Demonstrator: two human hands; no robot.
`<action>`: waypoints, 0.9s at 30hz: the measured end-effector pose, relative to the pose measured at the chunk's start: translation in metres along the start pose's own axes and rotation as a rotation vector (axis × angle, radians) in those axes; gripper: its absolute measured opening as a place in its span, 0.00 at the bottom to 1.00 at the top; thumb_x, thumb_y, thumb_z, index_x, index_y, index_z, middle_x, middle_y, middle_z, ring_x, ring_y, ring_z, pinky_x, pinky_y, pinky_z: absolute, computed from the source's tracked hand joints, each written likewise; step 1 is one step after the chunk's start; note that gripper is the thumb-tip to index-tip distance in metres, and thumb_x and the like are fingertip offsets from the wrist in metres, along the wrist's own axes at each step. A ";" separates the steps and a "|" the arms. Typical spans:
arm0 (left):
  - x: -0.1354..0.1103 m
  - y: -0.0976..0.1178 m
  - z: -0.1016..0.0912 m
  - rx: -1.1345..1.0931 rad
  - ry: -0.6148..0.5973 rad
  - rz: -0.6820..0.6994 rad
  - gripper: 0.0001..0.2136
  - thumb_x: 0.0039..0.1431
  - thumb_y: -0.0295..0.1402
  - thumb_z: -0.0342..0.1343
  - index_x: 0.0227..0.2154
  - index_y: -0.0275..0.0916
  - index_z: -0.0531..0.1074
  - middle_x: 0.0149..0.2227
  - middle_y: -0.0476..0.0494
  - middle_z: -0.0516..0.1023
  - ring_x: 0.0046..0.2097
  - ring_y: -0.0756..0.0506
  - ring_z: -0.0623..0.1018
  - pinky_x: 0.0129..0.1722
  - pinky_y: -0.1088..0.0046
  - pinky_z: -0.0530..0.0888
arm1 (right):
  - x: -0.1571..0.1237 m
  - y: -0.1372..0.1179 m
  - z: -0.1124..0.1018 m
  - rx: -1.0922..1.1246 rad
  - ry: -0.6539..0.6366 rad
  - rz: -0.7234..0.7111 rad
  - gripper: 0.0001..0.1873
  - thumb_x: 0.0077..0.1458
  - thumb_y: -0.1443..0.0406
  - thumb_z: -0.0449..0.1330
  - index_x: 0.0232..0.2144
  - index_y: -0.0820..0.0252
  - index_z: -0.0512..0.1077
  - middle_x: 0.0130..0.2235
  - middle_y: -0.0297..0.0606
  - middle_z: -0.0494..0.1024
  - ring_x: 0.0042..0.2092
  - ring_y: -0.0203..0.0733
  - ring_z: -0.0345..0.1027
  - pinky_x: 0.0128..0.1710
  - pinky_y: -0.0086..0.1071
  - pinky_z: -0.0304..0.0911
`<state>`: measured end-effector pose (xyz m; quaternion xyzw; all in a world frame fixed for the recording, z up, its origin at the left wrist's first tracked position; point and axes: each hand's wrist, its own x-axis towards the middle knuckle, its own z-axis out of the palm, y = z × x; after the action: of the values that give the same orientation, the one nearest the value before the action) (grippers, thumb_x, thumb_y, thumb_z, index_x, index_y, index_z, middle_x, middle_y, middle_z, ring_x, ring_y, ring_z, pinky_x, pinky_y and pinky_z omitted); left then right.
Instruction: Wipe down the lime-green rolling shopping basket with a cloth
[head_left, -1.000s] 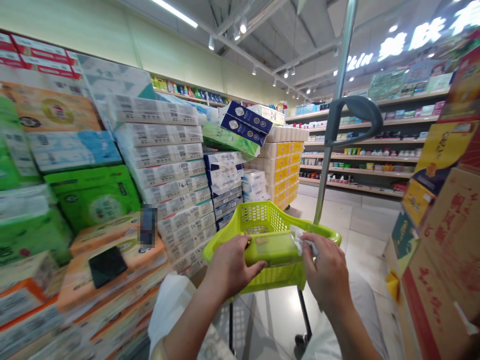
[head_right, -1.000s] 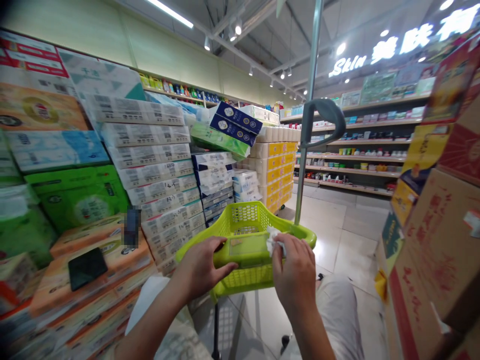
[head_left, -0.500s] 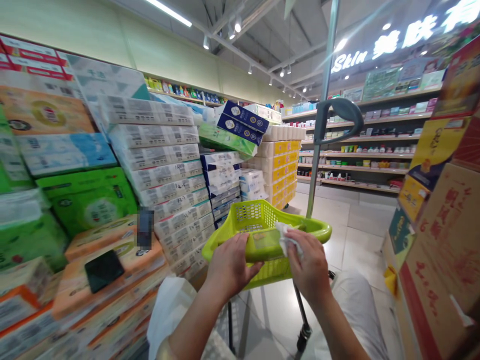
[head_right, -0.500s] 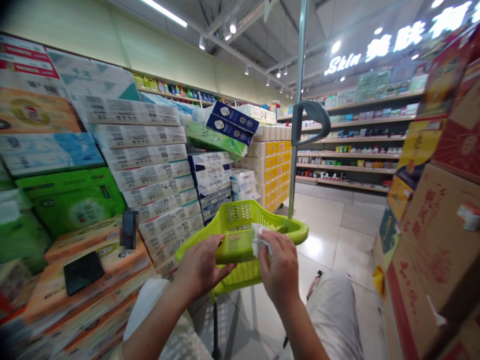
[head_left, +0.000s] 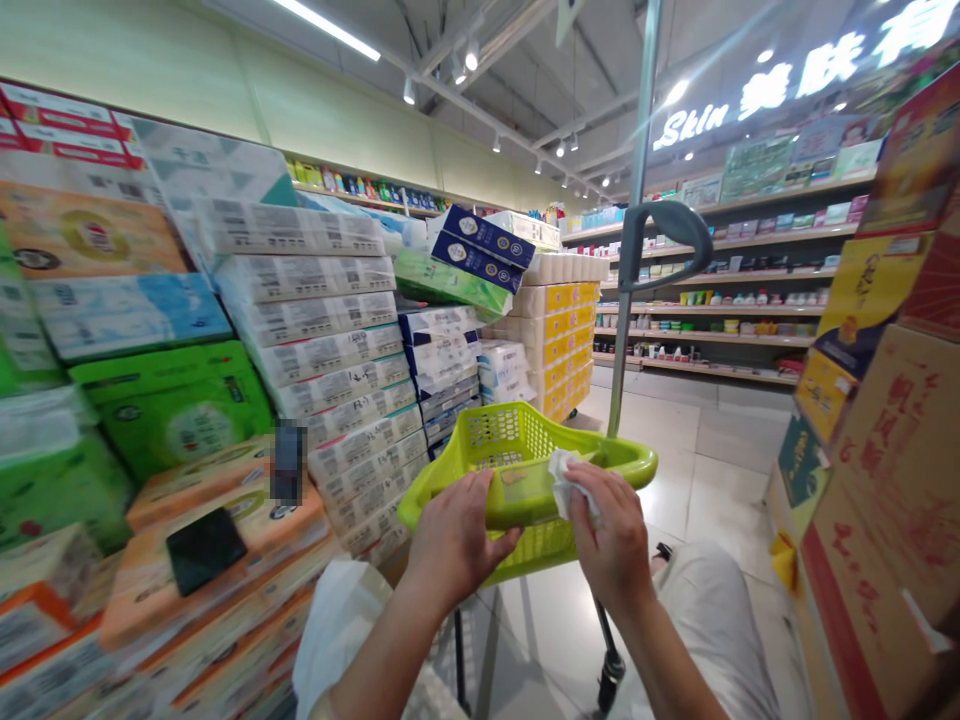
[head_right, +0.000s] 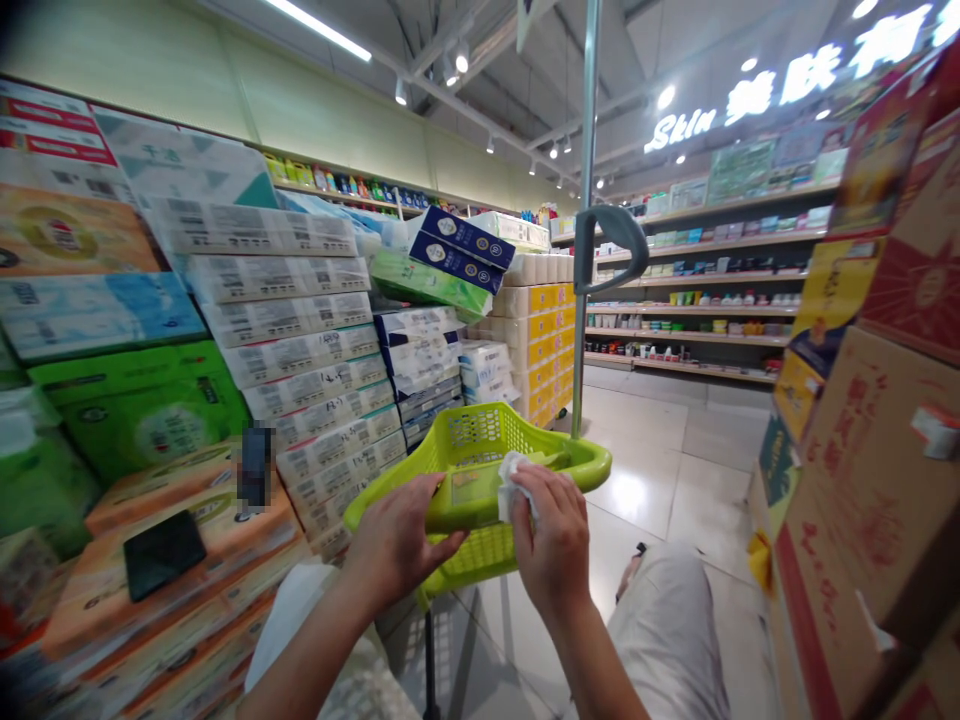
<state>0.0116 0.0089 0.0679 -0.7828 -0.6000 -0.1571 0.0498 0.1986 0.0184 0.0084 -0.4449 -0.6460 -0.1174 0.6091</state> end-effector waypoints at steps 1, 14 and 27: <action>0.000 0.000 -0.001 0.000 -0.003 -0.002 0.28 0.52 0.42 0.59 0.55 0.36 0.63 0.55 0.36 0.72 0.57 0.38 0.71 0.57 0.60 0.68 | 0.001 0.008 -0.003 -0.007 0.015 0.017 0.12 0.61 0.67 0.51 0.42 0.58 0.73 0.46 0.42 0.78 0.50 0.44 0.70 0.55 0.45 0.60; -0.001 0.000 0.000 -0.006 0.015 -0.001 0.28 0.52 0.41 0.58 0.55 0.36 0.63 0.55 0.35 0.72 0.57 0.37 0.71 0.57 0.59 0.68 | -0.002 0.027 -0.006 -0.014 0.089 0.098 0.12 0.60 0.64 0.51 0.39 0.58 0.73 0.45 0.42 0.78 0.52 0.45 0.69 0.58 0.47 0.57; -0.001 -0.001 0.004 -0.020 0.040 0.014 0.27 0.52 0.41 0.57 0.54 0.37 0.64 0.55 0.36 0.72 0.57 0.38 0.71 0.57 0.60 0.67 | 0.024 0.067 -0.028 -0.038 0.071 0.525 0.21 0.57 0.54 0.50 0.40 0.60 0.76 0.37 0.42 0.80 0.40 0.47 0.72 0.39 0.36 0.65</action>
<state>0.0107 0.0088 0.0639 -0.7841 -0.5919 -0.1783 0.0548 0.2688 0.0482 0.0103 -0.6041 -0.4844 0.0168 0.6326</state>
